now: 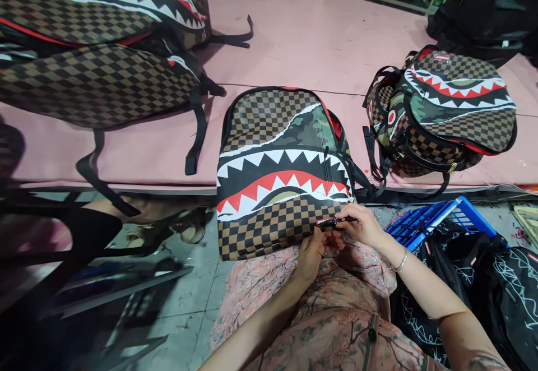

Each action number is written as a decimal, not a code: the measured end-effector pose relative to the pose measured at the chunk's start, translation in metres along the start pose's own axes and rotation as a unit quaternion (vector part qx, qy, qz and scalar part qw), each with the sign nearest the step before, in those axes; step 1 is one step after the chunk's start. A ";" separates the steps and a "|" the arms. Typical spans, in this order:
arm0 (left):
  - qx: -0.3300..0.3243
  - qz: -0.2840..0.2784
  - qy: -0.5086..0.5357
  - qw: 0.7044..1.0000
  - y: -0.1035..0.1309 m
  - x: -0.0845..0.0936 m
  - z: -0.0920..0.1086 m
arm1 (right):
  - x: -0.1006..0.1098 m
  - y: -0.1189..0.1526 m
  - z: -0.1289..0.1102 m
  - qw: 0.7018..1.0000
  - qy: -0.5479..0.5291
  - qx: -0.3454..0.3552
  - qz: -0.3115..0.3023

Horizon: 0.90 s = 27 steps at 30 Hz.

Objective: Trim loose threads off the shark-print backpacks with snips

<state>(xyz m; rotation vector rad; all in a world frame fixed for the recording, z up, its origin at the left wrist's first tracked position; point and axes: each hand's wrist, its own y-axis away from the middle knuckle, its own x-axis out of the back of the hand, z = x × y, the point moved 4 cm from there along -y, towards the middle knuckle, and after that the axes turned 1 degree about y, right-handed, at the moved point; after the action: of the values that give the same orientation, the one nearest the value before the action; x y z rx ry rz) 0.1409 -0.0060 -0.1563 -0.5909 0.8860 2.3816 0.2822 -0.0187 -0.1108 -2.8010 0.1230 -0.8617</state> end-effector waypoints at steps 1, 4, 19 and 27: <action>0.000 -0.001 -0.002 1.000 0.000 0.000 0.000 | -0.001 -0.001 -0.001 1.000 0.004 0.004 -0.001; -0.005 -0.008 0.000 1.000 0.000 0.000 -0.001 | -0.003 -0.004 -0.003 1.000 0.018 0.009 -0.012; -0.279 -0.060 -0.471 0.835 0.048 0.004 0.066 | -0.004 0.014 0.018 0.956 -0.150 -0.181 0.174; -0.394 0.036 -0.766 0.506 0.014 0.047 0.087 | -0.022 0.028 0.048 0.798 -0.479 -0.267 0.249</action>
<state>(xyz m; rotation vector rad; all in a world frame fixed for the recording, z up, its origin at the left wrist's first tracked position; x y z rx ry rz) 0.0776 0.0600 -0.1162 1.2746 -1.0121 2.0295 0.2907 -0.0352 -0.1675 -3.0280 0.9857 0.8554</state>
